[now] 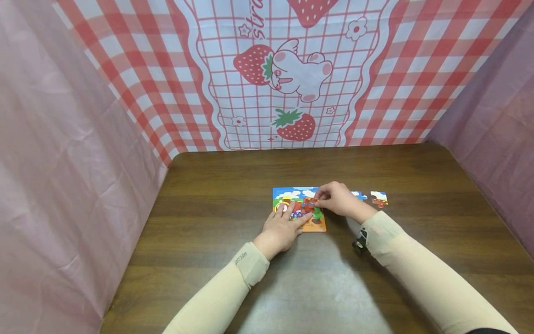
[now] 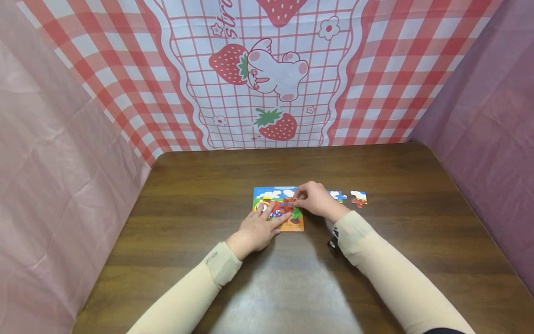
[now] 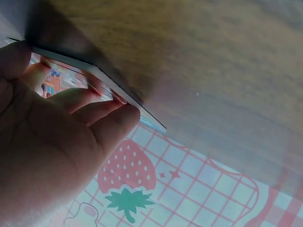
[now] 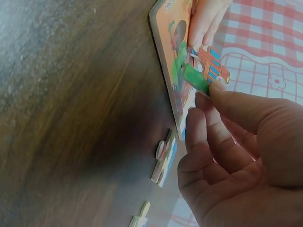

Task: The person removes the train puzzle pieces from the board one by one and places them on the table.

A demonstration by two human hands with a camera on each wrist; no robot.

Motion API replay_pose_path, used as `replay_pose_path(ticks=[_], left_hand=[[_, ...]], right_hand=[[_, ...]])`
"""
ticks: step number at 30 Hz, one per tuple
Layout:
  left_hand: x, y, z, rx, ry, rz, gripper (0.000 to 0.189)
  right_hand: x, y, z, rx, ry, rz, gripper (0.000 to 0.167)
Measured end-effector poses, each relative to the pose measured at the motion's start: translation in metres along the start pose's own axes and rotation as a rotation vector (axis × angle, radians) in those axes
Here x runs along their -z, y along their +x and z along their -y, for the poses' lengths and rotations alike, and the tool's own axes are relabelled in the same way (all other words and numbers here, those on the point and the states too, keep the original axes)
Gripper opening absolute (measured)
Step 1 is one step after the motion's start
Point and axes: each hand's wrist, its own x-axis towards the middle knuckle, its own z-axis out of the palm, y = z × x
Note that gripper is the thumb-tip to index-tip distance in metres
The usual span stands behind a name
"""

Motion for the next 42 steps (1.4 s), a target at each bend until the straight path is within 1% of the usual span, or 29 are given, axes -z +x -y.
replay_pose_path(ticks=[5, 13, 19, 23, 29, 33, 37, 42], left_hand=[[0.000, 0.000, 0.000, 0.003, 0.001, 0.007, 0.056], [-0.001, 0.000, 0.001, -0.001, 0.011, -0.014, 0.056], [-0.001, -0.001, 0.001, -0.002, -0.002, -0.023, 0.056], [-0.001, -0.001, 0.001, -0.005, -0.016, -0.022, 0.056], [0.002, -0.001, 0.004, -0.029, -0.020, -0.015, 0.056], [0.003, -0.002, 0.006, -0.050, -0.030, -0.016, 0.057], [0.003, -0.003, 0.008, -0.064, -0.055, -0.014, 0.060], [0.003, -0.002, 0.009, -0.070, -0.065, -0.011, 0.062]], right_hand=[[0.002, -0.001, -0.001, -0.003, 0.034, -0.012, 0.008], [0.007, -0.006, -0.004, -0.012, 0.071, -0.031, 0.006], [0.016, -0.014, -0.008, -0.035, 0.112, -0.040, 0.012], [0.023, -0.020, -0.011, -0.043, 0.114, -0.052, 0.015], [0.032, -0.032, -0.019, -0.041, 0.132, -0.084, 0.014], [0.039, -0.040, -0.023, -0.063, 0.140, -0.087, 0.015], [0.047, -0.048, -0.027, -0.075, 0.129, -0.095, 0.018], [0.059, -0.060, -0.034, -0.097, 0.129, -0.107, 0.025]])
